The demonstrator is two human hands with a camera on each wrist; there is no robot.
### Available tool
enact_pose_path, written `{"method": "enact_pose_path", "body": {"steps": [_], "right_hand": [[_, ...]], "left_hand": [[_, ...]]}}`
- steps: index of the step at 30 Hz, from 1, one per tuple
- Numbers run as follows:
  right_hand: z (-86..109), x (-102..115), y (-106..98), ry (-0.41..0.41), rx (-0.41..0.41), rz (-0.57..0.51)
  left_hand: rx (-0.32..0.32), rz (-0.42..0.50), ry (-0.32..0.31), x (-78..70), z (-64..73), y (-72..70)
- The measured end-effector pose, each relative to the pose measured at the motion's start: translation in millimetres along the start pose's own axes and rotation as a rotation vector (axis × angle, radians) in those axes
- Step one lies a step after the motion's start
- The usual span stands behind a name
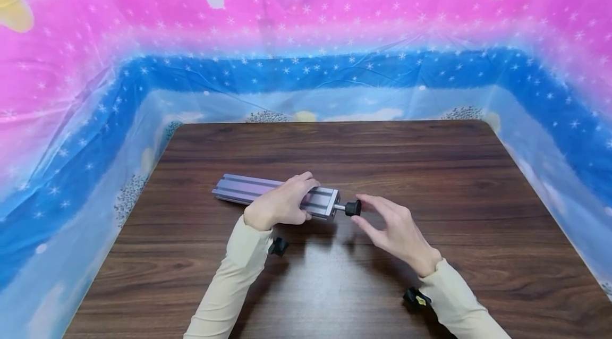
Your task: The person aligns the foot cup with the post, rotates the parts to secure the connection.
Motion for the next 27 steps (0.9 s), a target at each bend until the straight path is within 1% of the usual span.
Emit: {"method": "enact_pose_path", "body": {"steps": [2,6,10,12,13,15,20,22,24,27], "right_hand": [[0.1,-3.0,0.6,0.036,0.002,-0.001],[-0.9,-6.2,1.7,0.079,-0.001,0.005],[0.0,-11.0,5.1,0.147,0.039,0.001],[0.5,-12.0,5.5,0.154,0.048,-0.001],[0.5,-11.6,5.1,0.146,0.047,-0.007],[0.0,-8.9,3.7,0.104,0.041,-0.018],[-3.8,8.3,-0.6,-0.093,0.015,-0.036],[-4.6,14.4,-2.1,-0.157,0.000,-0.031],[-4.7,18.0,-3.2,-0.189,-0.018,-0.026],[-3.4,18.9,-3.6,-0.192,-0.038,-0.021]], "left_hand": [[0.005,0.005,-0.008,0.6,-0.4,0.7],[0.015,0.010,-0.021,1.6,-0.5,1.8],[0.005,0.000,-0.008,0.7,0.7,1.1],[0.005,0.002,-0.006,0.4,0.9,0.7],[0.008,0.001,-0.007,0.4,0.8,0.8],[0.014,0.002,-0.010,0.2,0.4,0.6],[0.014,-0.005,-0.013,-0.2,-0.5,-0.8],[0.011,-0.008,-0.008,-0.7,-0.4,-1.0],[0.008,-0.008,0.000,-1.5,0.0,-1.0],[0.006,-0.008,0.004,-2.0,0.6,-0.5]]}}
Point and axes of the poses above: each hand's wrist, its own z-axis away from the middle knuckle, its own y-axis out of the palm, x = y × z, the point moved 10 cm from there along -z, towards the middle knuckle, and after that the axes turned 6 degrees about -y, right-handed, at the moved point
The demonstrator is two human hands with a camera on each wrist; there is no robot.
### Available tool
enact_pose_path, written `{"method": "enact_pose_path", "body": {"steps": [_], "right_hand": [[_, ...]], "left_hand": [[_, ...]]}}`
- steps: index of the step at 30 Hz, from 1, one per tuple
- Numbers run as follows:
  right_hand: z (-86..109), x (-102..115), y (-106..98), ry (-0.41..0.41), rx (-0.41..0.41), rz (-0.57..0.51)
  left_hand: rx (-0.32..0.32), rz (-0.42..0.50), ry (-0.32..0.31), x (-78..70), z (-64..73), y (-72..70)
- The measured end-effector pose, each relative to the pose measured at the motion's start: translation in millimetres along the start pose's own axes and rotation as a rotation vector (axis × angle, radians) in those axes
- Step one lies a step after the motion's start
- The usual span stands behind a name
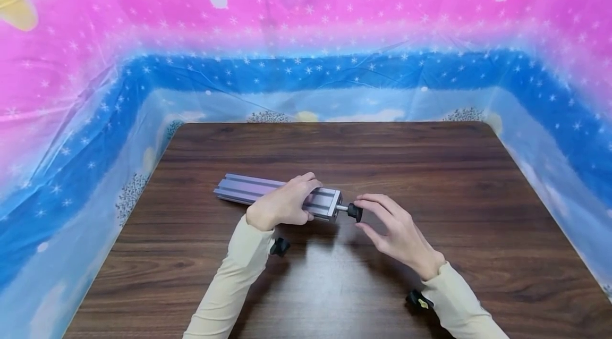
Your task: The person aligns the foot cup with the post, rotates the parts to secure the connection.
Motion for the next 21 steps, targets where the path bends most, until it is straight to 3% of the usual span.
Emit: {"method": "enact_pose_path", "body": {"steps": [7,14,21], "right_hand": [[6.1,-4.8,1.2,0.073,-0.024,0.015],[9.8,-18.1,4.7,0.211,0.006,0.027],[7.2,-24.5,7.4,0.276,0.033,0.028]], "left_hand": [[0.007,0.011,-0.012,3.0,2.1,3.8],[-0.002,0.017,0.009,1.2,2.2,2.6],[-0.003,0.017,-0.006,2.8,0.8,1.4]]}}
Point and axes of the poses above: each hand's wrist, its own z-axis away from the middle knuckle, its own y-axis out of the palm, x = y × z, the point moved 10 cm from there along -z, towards the middle knuckle, and after that the axes turned 6 degrees about -y, right-handed, at the moved point
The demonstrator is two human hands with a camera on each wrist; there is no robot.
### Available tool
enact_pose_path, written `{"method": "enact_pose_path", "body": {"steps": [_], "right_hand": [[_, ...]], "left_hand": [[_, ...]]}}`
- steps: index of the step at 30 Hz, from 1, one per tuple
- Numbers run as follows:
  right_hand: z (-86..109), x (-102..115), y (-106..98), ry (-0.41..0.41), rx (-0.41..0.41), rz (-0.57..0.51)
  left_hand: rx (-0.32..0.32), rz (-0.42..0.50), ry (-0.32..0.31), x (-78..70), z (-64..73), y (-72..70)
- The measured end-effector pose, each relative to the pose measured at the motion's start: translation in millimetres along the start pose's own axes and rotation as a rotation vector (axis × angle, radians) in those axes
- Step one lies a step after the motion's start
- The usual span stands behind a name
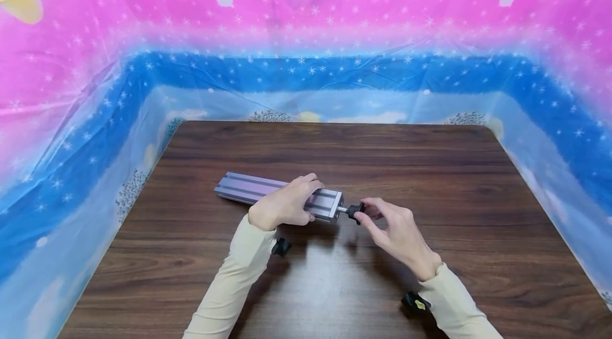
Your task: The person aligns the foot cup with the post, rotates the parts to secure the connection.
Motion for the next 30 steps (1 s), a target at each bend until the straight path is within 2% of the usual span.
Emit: {"method": "enact_pose_path", "body": {"steps": [5,13,17,22,30], "right_hand": [[1.4,1.0,-0.7,-0.011,0.011,-0.010],[0.0,21.5,-6.4,-0.237,-0.005,-0.048],[0.1,28.1,-8.2,-0.303,-0.027,-0.030],[-0.1,28.4,-9.2,-0.308,-0.050,-0.023],[2.4,13.6,-7.4,-0.169,-0.035,0.000]], "left_hand": [[0.007,0.003,-0.006,0.9,-0.7,1.0],[0.009,-0.004,-0.004,0.6,-3.1,-0.4],[0.011,-0.004,-0.003,0.8,-3.5,0.3],[0.008,0.004,0.002,0.3,-2.9,1.6],[0.003,-0.016,0.019,-3.0,-3.5,-0.6]]}}
Point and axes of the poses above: each hand's wrist, its own z-axis away from the middle knuckle, its own y-axis out of the palm, x = y × z, the point moved 10 cm from there along -z, towards the middle knuckle, and after that the axes turned 6 degrees about -y, right-handed, at the moved point
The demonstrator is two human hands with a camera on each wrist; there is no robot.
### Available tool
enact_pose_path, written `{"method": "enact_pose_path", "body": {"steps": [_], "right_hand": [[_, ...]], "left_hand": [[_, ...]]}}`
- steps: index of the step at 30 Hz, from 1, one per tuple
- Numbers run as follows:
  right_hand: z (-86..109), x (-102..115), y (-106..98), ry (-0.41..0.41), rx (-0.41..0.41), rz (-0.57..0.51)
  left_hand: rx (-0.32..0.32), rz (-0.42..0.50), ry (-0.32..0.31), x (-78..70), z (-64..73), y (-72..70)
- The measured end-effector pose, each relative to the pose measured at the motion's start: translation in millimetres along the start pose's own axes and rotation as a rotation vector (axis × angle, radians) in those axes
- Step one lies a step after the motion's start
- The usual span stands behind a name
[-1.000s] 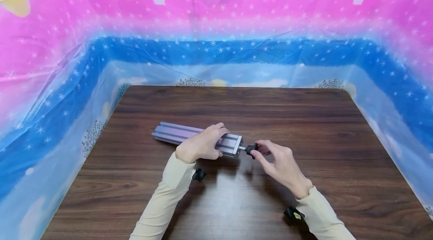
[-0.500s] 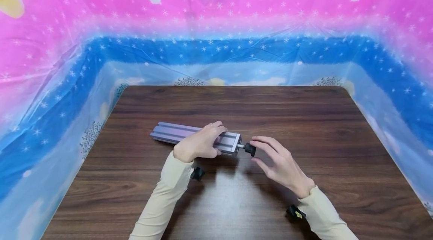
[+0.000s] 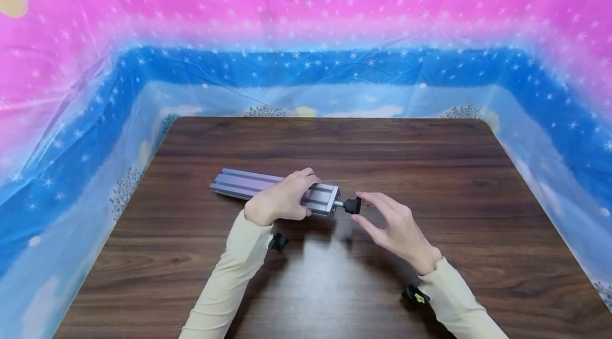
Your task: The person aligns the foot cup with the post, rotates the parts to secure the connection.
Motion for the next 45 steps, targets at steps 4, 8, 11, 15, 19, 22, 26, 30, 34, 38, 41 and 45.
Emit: {"method": "enact_pose_path", "body": {"steps": [4,8,11,15,19,22,26,30,34,38,41,45], "right_hand": [[0.2,-6.2,2.6,0.065,0.018,-0.003],[-1.1,-10.3,4.9,0.110,0.024,0.004],[-1.6,-12.2,5.6,0.141,0.027,0.007],[-1.8,-10.4,3.0,0.134,0.017,0.010],[-3.0,-1.0,-1.6,0.023,0.001,-0.004],[-4.0,8.0,-1.2,-0.090,0.017,-0.015],[-4.6,15.4,-0.3,-0.174,0.024,-0.012],[-4.8,16.0,-0.4,-0.177,0.001,-0.015],[-3.6,11.5,-0.9,-0.134,-0.025,-0.019],[-0.7,5.4,-0.3,-0.070,-0.028,-0.001],[1.3,0.6,0.8,-0.016,-0.022,0.001],[2.4,-5.5,3.1,0.067,-0.006,-0.022]], "left_hand": [[0.005,0.004,-0.008,1.0,0.1,-0.5],[0.003,0.003,-0.011,1.7,0.0,-0.2],[0.001,0.007,-0.008,1.3,0.2,-0.5],[0.005,0.009,-0.012,1.6,1.2,-1.1],[0.012,0.006,-0.020,1.9,1.8,-1.4],[0.006,0.002,-0.019,2.0,1.8,-1.9],[0.005,0.002,-0.021,2.5,1.6,-2.0],[0.006,0.009,-0.026,3.1,1.9,-1.8],[0.002,0.012,-0.027,3.6,2.2,-1.7],[0.006,0.017,-0.030,4.3,1.4,-0.4],[0.009,0.022,-0.033,4.7,1.4,0.6],[0.012,0.029,-0.036,4.1,2.0,1.2]]}}
Point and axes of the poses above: each hand's wrist, its own z-axis away from the middle knuckle, its own y-axis out of the palm, x = y × z, the point moved 10 cm from there along -z, towards the middle knuckle, and after that the axes turned 6 degrees about -y, right-handed, at the moved point
